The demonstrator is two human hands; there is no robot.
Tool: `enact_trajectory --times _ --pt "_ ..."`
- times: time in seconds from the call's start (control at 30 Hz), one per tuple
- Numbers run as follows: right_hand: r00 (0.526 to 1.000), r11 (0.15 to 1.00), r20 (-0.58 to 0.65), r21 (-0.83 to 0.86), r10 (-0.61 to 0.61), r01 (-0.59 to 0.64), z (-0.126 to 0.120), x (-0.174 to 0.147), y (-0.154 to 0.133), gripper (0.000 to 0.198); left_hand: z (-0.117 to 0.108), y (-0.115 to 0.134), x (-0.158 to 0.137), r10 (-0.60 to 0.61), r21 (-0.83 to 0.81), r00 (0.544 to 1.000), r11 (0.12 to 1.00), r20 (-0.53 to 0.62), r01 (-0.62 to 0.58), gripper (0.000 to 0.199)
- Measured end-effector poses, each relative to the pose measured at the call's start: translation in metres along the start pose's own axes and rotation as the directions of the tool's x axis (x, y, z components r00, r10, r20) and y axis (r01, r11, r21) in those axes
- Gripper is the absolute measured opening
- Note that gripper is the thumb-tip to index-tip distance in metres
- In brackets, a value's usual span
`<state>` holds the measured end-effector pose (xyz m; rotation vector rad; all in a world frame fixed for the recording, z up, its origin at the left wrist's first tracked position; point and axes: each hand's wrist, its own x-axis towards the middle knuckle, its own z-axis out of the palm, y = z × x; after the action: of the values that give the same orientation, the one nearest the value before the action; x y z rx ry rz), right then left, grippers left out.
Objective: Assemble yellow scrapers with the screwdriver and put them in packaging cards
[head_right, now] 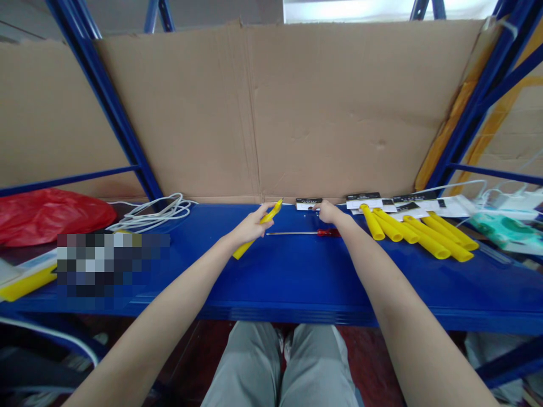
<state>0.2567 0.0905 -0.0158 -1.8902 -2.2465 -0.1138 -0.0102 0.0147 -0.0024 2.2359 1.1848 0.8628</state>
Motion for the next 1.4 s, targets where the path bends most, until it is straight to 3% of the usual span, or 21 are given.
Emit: enact_trajectory --times 0.27,0.47,0.6,0.87,1.4 --pt "0.998 0.998 0.061 0.064 -0.003 0.000 0.006 0.005 0.006 0.055 -0.001 0.000 0.000 -0.001 -0.004 1.000 1.000 0.004 0.001 0.056" --pt "0.998 0.991 0.027 0.124 0.055 -0.058 0.001 0.001 0.008 0.055 -0.001 0.001 0.000 -0.017 -0.007 1.000 1.000 0.012 0.017 0.056" --pt "0.992 0.987 0.045 0.105 0.120 -0.125 -0.003 -0.004 0.014 0.048 -0.001 -0.001 0.000 -0.011 -0.008 1.000 1.000 0.009 0.011 0.056" --pt "0.994 0.992 0.048 0.063 0.102 -0.105 -0.005 -0.007 0.011 0.025 0.000 -0.003 0.002 -0.008 0.019 1.000 1.000 0.024 0.007 0.056" --pt "0.992 0.991 -0.001 0.042 0.124 -0.123 0.002 0.001 0.000 0.024 0.000 0.000 0.000 0.010 -0.025 1.000 1.000 0.009 -0.010 0.055"
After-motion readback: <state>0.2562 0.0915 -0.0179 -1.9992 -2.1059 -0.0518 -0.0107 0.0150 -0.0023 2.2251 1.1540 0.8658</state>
